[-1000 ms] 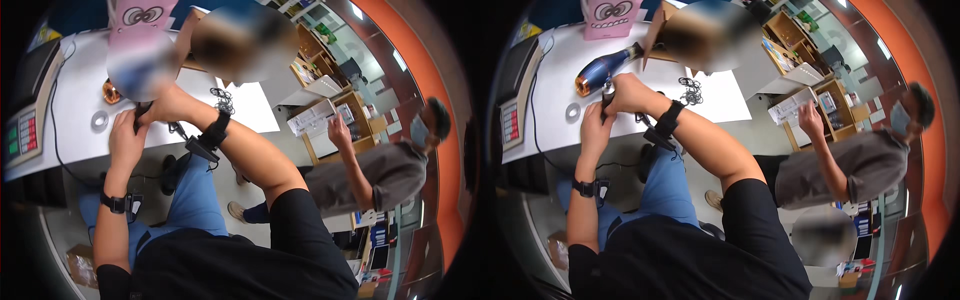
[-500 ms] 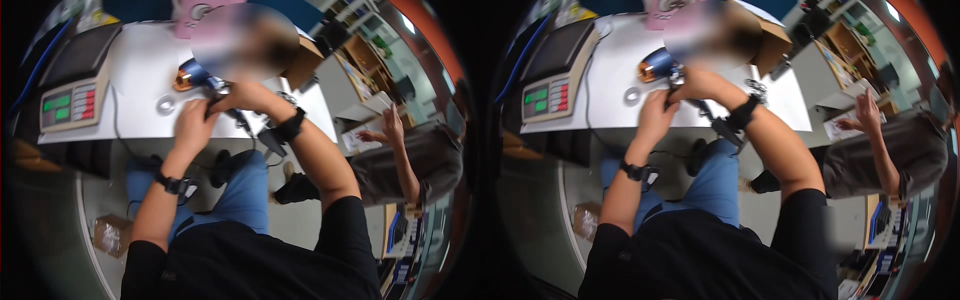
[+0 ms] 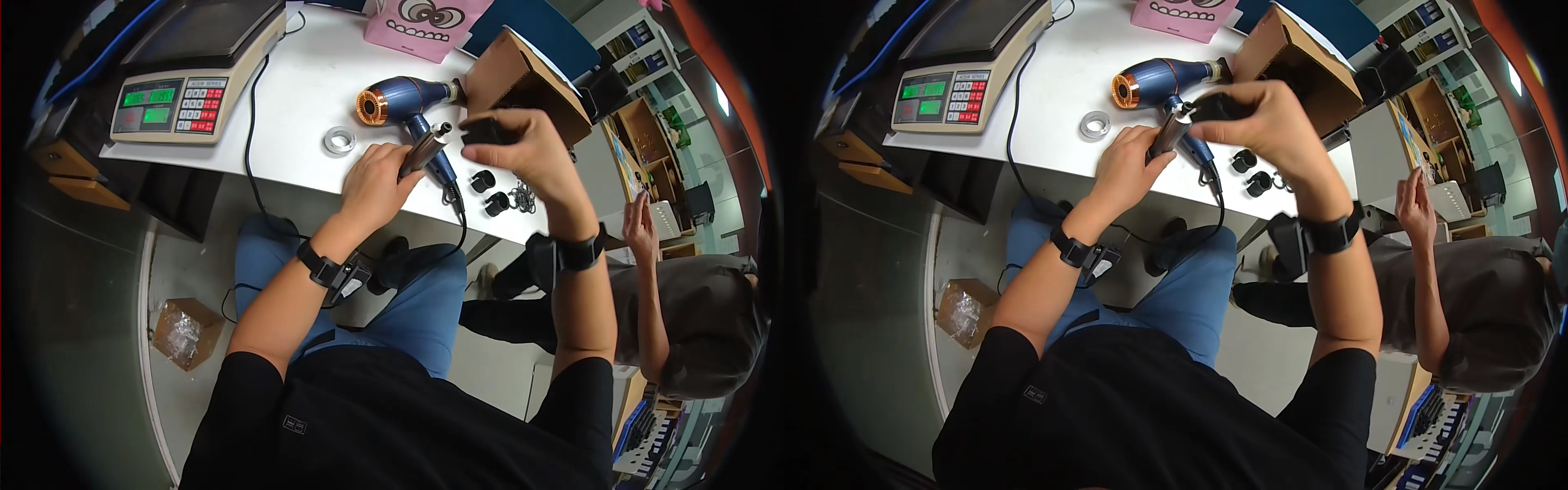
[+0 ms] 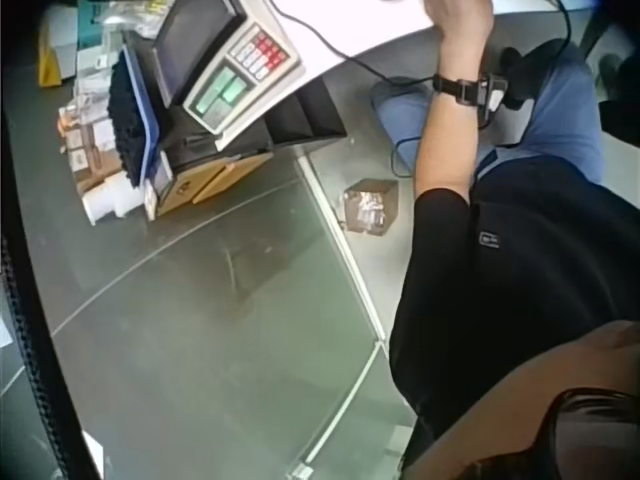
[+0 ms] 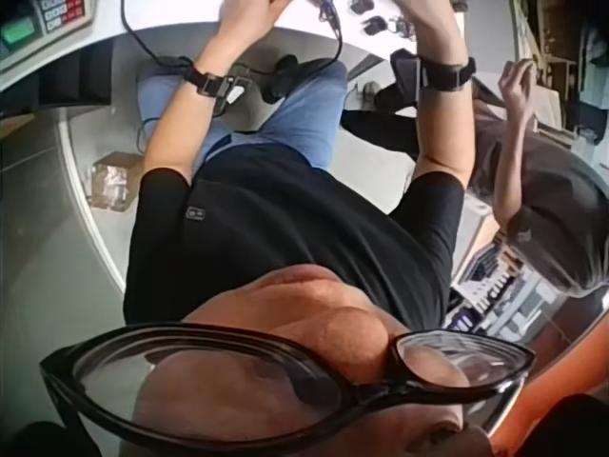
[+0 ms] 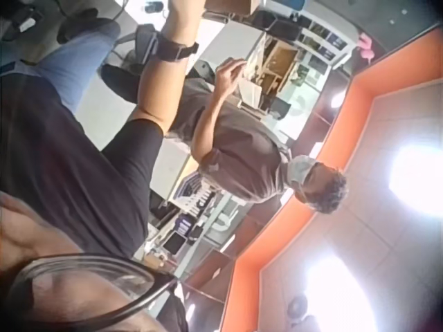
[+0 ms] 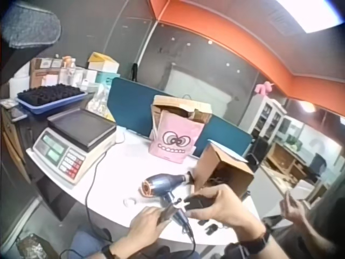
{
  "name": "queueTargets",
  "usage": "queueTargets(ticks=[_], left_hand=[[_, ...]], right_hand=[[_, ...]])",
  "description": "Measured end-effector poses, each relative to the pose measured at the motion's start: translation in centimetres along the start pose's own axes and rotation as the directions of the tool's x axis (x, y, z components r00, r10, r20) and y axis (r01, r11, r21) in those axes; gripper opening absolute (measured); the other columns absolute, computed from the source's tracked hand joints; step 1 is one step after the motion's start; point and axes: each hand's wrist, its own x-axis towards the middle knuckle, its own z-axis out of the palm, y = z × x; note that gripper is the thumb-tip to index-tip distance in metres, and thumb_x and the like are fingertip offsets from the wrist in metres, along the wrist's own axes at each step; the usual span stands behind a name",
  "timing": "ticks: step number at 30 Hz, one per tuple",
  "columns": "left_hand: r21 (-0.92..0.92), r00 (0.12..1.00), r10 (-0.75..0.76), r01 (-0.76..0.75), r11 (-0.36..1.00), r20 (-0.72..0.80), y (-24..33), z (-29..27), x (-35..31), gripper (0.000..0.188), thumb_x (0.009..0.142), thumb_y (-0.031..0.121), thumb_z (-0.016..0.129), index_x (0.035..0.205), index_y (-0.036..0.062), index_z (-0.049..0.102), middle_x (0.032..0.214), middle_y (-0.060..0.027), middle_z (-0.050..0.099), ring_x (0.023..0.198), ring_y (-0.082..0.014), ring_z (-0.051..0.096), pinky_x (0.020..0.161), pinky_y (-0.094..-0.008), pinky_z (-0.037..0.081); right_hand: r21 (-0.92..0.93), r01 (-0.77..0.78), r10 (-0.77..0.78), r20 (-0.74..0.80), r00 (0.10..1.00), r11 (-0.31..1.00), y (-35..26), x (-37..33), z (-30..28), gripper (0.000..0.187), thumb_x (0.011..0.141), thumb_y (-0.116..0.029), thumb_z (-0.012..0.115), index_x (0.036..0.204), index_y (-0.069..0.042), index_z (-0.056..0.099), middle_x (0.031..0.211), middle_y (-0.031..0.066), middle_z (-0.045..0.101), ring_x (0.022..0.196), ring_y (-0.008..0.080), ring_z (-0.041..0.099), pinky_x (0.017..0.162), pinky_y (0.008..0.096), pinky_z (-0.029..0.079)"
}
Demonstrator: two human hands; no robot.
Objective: Inspecting and repairing a hair dryer by adjusting the cord and components, then weighing it on a scale.
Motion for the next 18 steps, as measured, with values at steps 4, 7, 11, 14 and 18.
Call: queueTargets(ticks=[4,7,11,14,18], left_hand=[[-0.009,0.978,0.063,-0.066,0.998,-0.199,1.1,-0.1,-0.7,0.061,0.083,0.021,0.085,0.136,0.0013,0.062,0.123,-0.0177,0.066,0.112,-0.0372,0.063,0.097,-0.0455,0.053],[-0.121,0.924,0.287,-0.324,0.938,-0.252,4.0,-2.3,-2.4,0.076,0.079,0.016,0.086,0.146,0.0042,0.053,0.131,-0.0208,0.063,0.116,-0.0403,0.064,0.099,-0.0456,0.054],[-0.299,0.854,0.478,-0.519,0.801,-0.204,8.0,-2.4,-3.7,0.070,0.082,0.013,0.083,0.146,0.0035,0.055,0.141,-0.0215,0.062,0.121,-0.0400,0.065,0.100,-0.0471,0.055],[-0.338,0.818,0.561,-0.568,0.751,-0.127,8.3,-1.0,-4.5,0.061,0.084,0.012,0.081,0.140,0.0020,0.060,0.139,-0.0211,0.064,0.119,-0.0388,0.068,0.099,-0.0486,0.057],[-0.344,0.788,0.613,-0.590,0.730,-0.050,8.3,1.0,-5.8,0.058,0.084,0.010,0.082,0.137,0.0024,0.061,0.130,-0.0219,0.070,0.112,-0.0393,0.072,0.097,-0.0497,0.058]], right_hand=[[0.293,-0.088,0.109,-0.057,0.992,0.952,0.9,-4.1,2.3,0.044,0.076,-0.016,0.093,0.112,0.004,0.078,0.098,0.0028,0.074,0.084,0.0099,0.065,0.078,0.0252,0.053],[0.486,-0.088,0.169,-0.125,0.978,0.870,2.0,-7.4,4.2,0.042,0.077,-0.012,0.091,0.113,0.004,0.077,0.101,0.0038,0.075,0.085,0.0103,0.065,0.078,0.0245,0.052],[0.811,-0.160,0.261,0.009,0.965,0.563,2.8,-11.1,7.8,0.040,0.077,-0.007,0.089,0.112,0.005,0.076,0.105,0.0038,0.076,0.090,0.0107,0.065,0.079,0.0254,0.053],[0.871,-0.128,0.236,0.014,0.972,0.474,5.0,-13.0,10.4,0.039,0.078,-0.004,0.088,0.114,0.005,0.076,0.103,0.0034,0.075,0.094,0.0110,0.066,0.081,0.0257,0.053],[0.841,-0.115,0.233,-0.014,0.972,0.529,7.6,-15.3,12.9,0.031,0.081,-0.004,0.088,0.110,0.002,0.078,0.096,0.0014,0.072,0.090,0.0091,0.063,0.078,0.0243,0.050]])
